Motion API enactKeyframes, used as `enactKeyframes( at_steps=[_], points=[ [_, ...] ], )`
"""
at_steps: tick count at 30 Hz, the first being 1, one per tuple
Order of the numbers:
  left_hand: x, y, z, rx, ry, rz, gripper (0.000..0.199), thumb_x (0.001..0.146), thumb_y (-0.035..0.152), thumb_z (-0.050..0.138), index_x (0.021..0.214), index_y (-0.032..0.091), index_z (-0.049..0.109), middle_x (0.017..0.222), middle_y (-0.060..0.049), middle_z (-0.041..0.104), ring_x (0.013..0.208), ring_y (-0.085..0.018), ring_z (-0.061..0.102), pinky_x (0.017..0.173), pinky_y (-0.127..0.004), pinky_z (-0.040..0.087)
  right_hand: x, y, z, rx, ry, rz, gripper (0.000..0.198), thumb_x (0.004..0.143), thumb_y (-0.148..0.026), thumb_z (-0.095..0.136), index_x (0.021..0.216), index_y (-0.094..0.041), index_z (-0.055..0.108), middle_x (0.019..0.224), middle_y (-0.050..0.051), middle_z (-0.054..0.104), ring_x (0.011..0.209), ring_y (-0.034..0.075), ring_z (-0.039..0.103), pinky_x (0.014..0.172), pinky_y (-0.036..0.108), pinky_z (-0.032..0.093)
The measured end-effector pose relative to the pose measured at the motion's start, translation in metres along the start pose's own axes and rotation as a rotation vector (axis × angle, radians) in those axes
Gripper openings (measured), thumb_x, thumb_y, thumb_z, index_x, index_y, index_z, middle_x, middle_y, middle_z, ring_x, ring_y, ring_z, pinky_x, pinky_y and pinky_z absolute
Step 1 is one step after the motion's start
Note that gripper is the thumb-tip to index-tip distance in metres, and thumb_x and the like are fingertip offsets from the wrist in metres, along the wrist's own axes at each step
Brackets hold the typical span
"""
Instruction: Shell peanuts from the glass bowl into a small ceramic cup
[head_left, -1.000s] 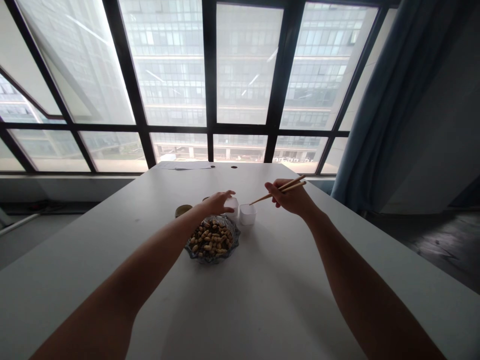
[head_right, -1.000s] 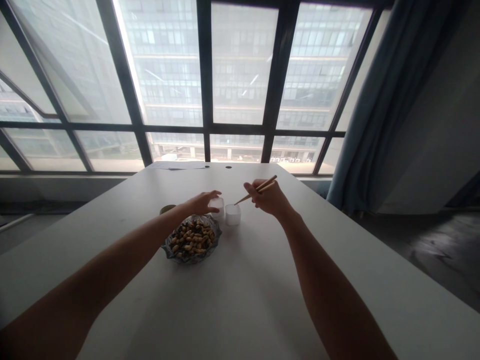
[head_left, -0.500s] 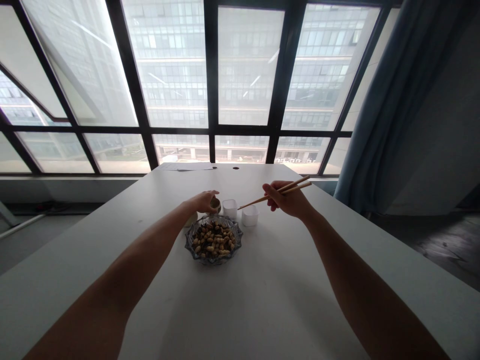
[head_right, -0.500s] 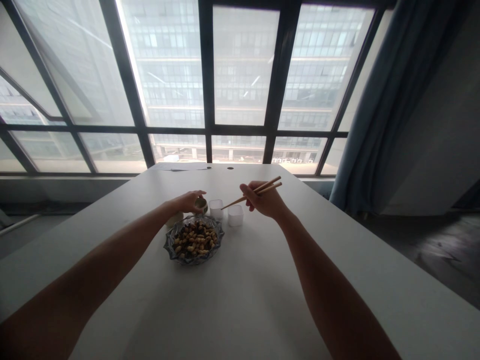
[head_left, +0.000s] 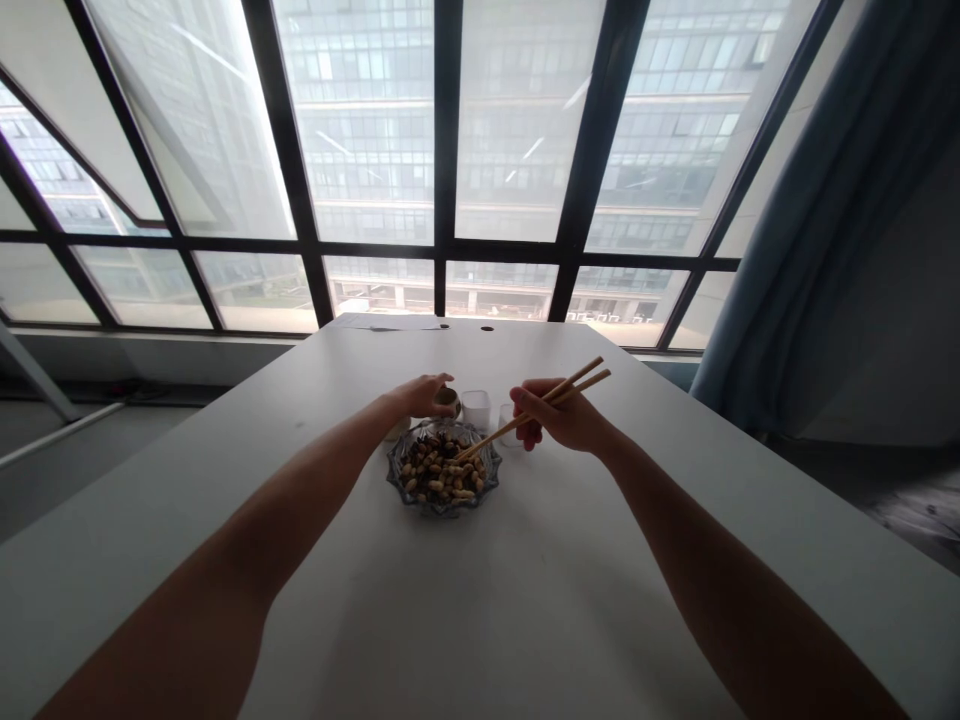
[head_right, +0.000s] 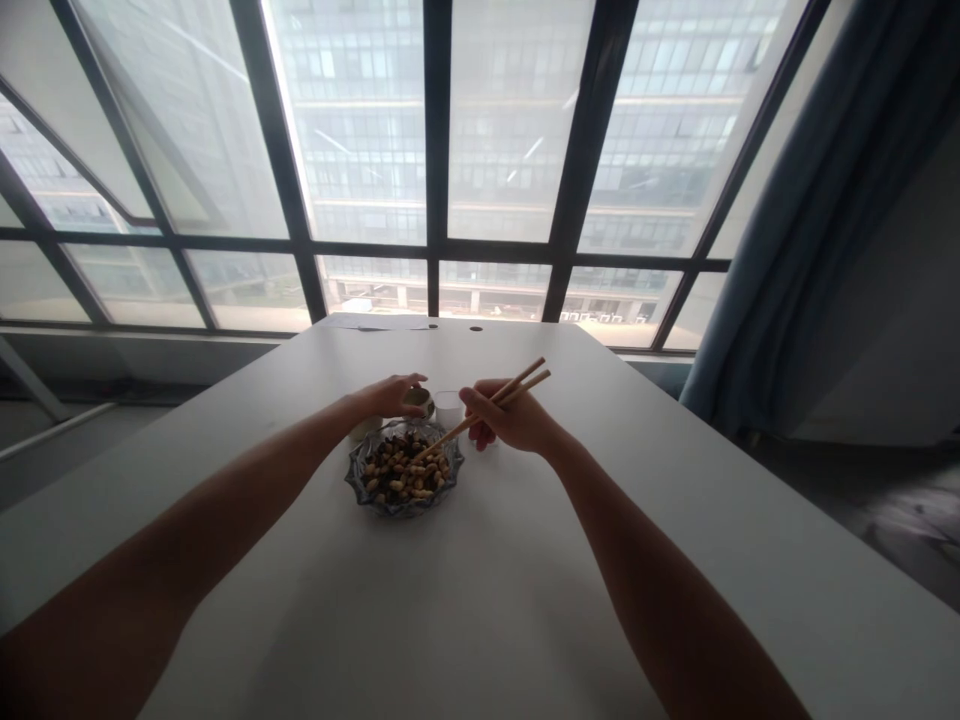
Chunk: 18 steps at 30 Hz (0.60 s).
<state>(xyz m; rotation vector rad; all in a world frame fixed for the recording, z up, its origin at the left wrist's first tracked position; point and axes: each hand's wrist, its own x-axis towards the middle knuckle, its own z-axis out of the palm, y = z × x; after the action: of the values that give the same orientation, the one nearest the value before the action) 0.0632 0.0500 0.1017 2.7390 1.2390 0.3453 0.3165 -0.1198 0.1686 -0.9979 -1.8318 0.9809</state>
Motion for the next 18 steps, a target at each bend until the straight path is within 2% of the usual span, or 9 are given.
enactKeyframes(
  at_steps=[4, 6, 8, 12, 15, 18],
  points=[
    [-0.004, 0.003, -0.001, -0.019, -0.036, -0.061, 0.077, 0.081, 0.051, 0.068, 0.144, 0.015, 0.042, 0.136, -0.017, 0.062, 0.121, -0.029, 0.061, 0.096, -0.036, 0.050, -0.002, -0.005, 0.010, -0.036, -0.035, 0.023, 0.051, 0.073, -0.065, 0.075, 0.064, -0.017, 0.062, 0.054, 0.002, 0.066, 0.045, 0.013, 0.064, 0.041, 0.021, 0.048],
    [-0.009, 0.003, -0.004, -0.024, -0.008, -0.065, 0.071, 0.086, 0.050, 0.063, 0.144, 0.015, 0.043, 0.140, -0.017, 0.059, 0.126, -0.029, 0.058, 0.101, -0.037, 0.048, -0.002, -0.006, 0.016, -0.037, -0.049, 0.037, 0.050, 0.072, -0.063, 0.077, 0.062, -0.017, 0.061, 0.054, 0.002, 0.066, 0.044, 0.013, 0.063, 0.041, 0.021, 0.048],
    [-0.019, 0.002, -0.007, -0.037, 0.081, -0.060, 0.060, 0.092, 0.050, 0.055, 0.141, 0.016, 0.047, 0.143, -0.016, 0.057, 0.130, -0.028, 0.055, 0.106, -0.039, 0.045, -0.002, -0.006, 0.021, -0.039, -0.057, 0.046, 0.049, 0.073, -0.063, 0.076, 0.062, -0.017, 0.061, 0.054, 0.002, 0.066, 0.044, 0.013, 0.062, 0.041, 0.021, 0.048],
    [-0.056, -0.009, -0.007, -0.094, 0.375, -0.077, 0.047, 0.098, 0.048, 0.045, 0.130, 0.016, 0.057, 0.134, -0.013, 0.063, 0.128, -0.028, 0.056, 0.110, -0.044, 0.044, 0.000, -0.002, 0.029, -0.049, -0.089, 0.054, 0.049, 0.075, -0.062, 0.074, 0.063, -0.017, 0.061, 0.054, 0.002, 0.067, 0.045, 0.013, 0.063, 0.041, 0.021, 0.048],
    [-0.089, -0.020, 0.005, -0.159, 0.529, -0.150, 0.052, 0.095, 0.053, 0.050, 0.131, 0.017, 0.056, 0.136, -0.015, 0.060, 0.131, -0.031, 0.053, 0.111, -0.049, 0.043, 0.001, 0.003, 0.033, -0.043, -0.105, 0.051, 0.048, 0.075, -0.062, 0.074, 0.063, -0.017, 0.061, 0.055, 0.002, 0.067, 0.046, 0.013, 0.063, 0.042, 0.021, 0.048],
    [-0.111, -0.030, 0.025, -0.268, 0.574, -0.234, 0.067, 0.088, 0.060, 0.057, 0.138, 0.015, 0.049, 0.142, -0.019, 0.054, 0.134, -0.035, 0.049, 0.111, -0.054, 0.042, 0.001, 0.008, 0.037, -0.035, -0.072, 0.008, 0.047, 0.076, -0.061, 0.074, 0.063, -0.017, 0.062, 0.055, 0.002, 0.067, 0.046, 0.013, 0.063, 0.042, 0.022, 0.049]
  ],
)
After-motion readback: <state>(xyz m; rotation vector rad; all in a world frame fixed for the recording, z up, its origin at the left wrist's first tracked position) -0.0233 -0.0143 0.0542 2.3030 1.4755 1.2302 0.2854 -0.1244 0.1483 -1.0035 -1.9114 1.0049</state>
